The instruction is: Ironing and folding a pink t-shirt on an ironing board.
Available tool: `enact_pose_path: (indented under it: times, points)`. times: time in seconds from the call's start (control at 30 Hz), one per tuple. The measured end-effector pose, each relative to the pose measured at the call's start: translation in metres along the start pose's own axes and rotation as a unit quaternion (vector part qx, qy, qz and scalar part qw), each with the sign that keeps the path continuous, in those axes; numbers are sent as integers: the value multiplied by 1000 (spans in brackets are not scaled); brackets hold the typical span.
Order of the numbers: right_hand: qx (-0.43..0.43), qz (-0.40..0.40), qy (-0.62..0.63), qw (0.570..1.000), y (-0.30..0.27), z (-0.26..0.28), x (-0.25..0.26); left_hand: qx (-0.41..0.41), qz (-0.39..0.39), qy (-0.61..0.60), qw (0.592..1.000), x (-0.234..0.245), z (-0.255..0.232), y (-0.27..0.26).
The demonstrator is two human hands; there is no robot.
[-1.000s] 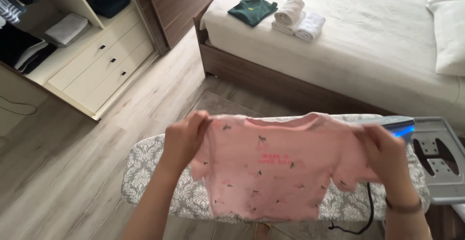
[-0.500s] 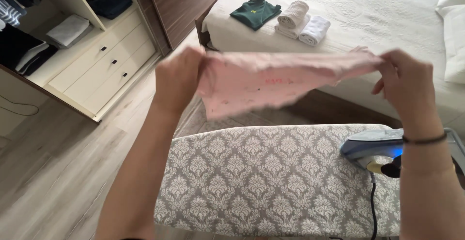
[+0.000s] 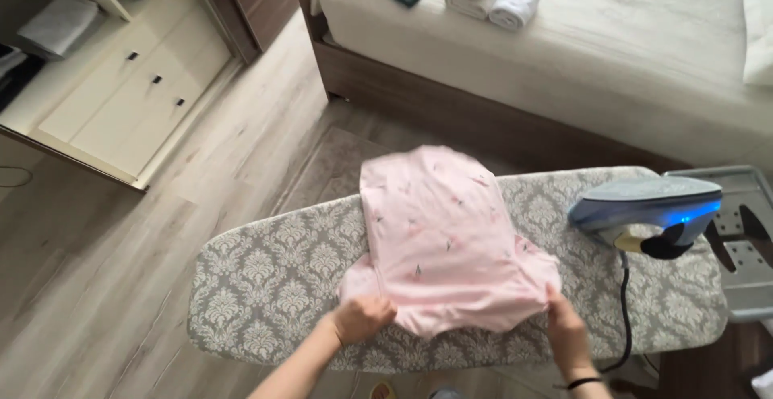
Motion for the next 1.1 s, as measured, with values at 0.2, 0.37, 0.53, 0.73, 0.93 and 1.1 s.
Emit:
enact_pose_path:
  times: [0.2, 0.37, 0.53, 0.73, 0.93, 1.1]
  points:
    - [-22, 7, 15, 1000, -66, -22, -27, 23, -84, -84, 993, -9, -41, -14]
    - [-43, 6, -19, 999, -72, -19, -10, -12, -41, -101, 994, -18, -57, -28]
    - [-28, 64, -70, 995, -83, -29, -5, -24, -18, -120, 992, -17, -74, -24]
    - [-91, -55, -38, 994, -17, -60, -17, 64, -82, -174, 979, 0, -76, 73]
    - [-371, 63, -30, 926, 36, -104, -58, 137, -158, -209, 955, -48, -118, 210]
    - [-345, 1, 276, 897, 27, -105, -28, 212, -133, -192, 949, -58, -140, 251]
Point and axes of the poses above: each hand's wrist, its own y-axis towards the middle knuckle, its own x-axis out of the back of the hand, z = x × y, the point moved 1 cm from there along y, towards the middle knuckle, and after that the axes turned 1 degree about -x, right-handed, at the moved point
